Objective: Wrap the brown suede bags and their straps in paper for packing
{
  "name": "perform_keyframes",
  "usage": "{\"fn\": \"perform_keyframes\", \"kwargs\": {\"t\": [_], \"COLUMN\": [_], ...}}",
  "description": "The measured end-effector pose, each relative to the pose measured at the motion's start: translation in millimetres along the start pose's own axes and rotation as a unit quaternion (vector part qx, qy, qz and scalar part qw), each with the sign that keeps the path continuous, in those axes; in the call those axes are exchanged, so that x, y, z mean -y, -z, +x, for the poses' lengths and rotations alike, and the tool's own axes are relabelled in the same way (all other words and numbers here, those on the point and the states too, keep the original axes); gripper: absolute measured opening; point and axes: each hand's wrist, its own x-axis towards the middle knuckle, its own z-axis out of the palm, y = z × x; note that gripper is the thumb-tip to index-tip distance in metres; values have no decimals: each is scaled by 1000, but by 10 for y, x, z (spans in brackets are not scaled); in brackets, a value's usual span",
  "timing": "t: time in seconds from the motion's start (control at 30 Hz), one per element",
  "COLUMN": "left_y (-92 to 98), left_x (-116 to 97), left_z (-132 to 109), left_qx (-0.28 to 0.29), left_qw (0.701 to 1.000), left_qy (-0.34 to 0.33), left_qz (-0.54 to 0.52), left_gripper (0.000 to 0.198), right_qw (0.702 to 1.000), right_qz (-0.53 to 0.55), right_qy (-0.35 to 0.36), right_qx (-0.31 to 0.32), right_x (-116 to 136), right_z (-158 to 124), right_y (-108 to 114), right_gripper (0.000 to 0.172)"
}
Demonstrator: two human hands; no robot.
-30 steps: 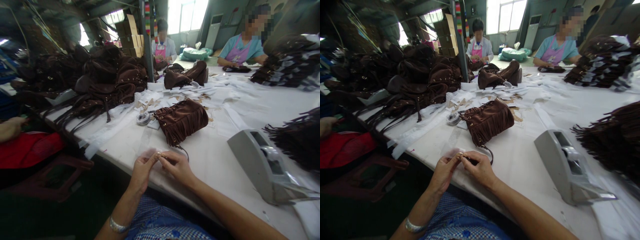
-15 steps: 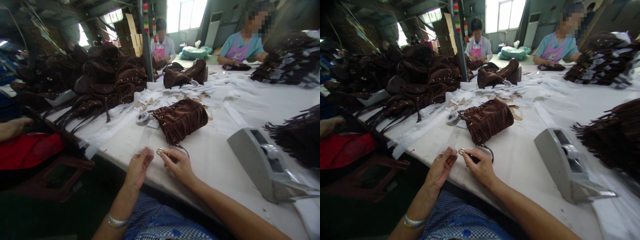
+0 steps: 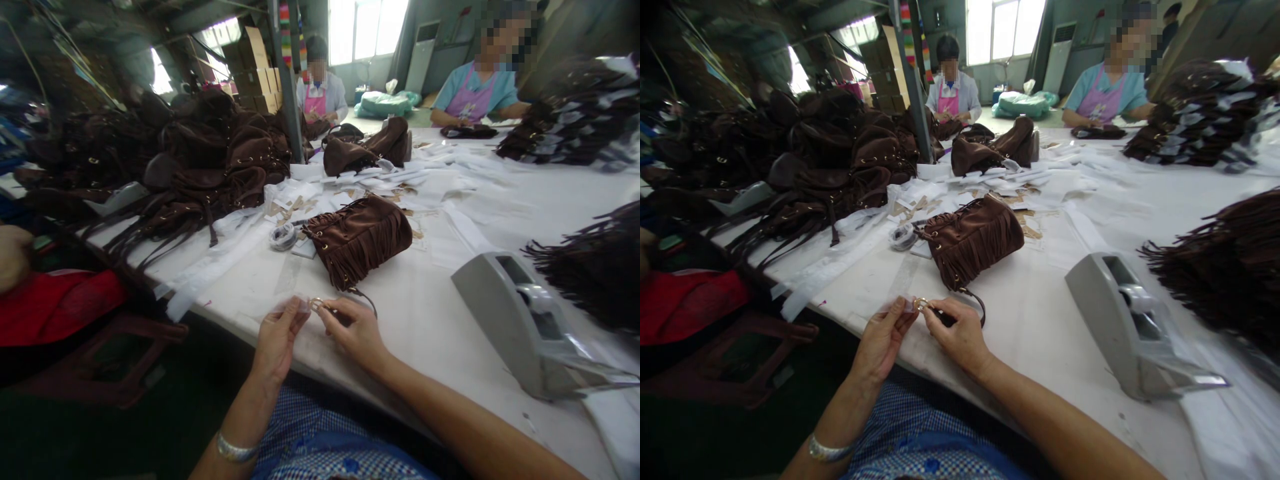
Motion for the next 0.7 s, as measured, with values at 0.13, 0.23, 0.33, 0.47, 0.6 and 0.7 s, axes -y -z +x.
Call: {"fn": "perform_keyframes", "kwargs": {"t": [0.13, 0.23, 0.33, 0.47, 0.6, 0.7], "left_y": [-29, -46, -57, -52, -41, -44], "left_x": [26, 31, 24, 28, 51, 53], "left_z": [-9, -21, -33, -42, -64, -90], "left_qx": [14, 22, 18, 28, 60, 64], "left_qw": [1000, 999, 998, 996, 992, 986], "left_qy": [-14, -36, -45, -40, -28, -41], "left_qz": [11, 30, 44, 70, 111, 147], "left_gripper": [26, 26, 28, 29, 31, 30], "right_qw": [1000, 1000, 999, 999, 999, 998], "right_qz": [-6, -8, -12, -15, -22, -36], "right_qy": [0, 0, -11, -5, -2, -8], "right_qx": [13, 23, 28, 35, 36, 41], "right_x": [4, 9, 14, 6, -16, -17], "right_z": [-3, -2, 5, 9, -2, -3], "right_y": [-2, 0, 2, 2, -3, 15], "right_gripper": [16, 15, 14, 14, 13, 15]}}
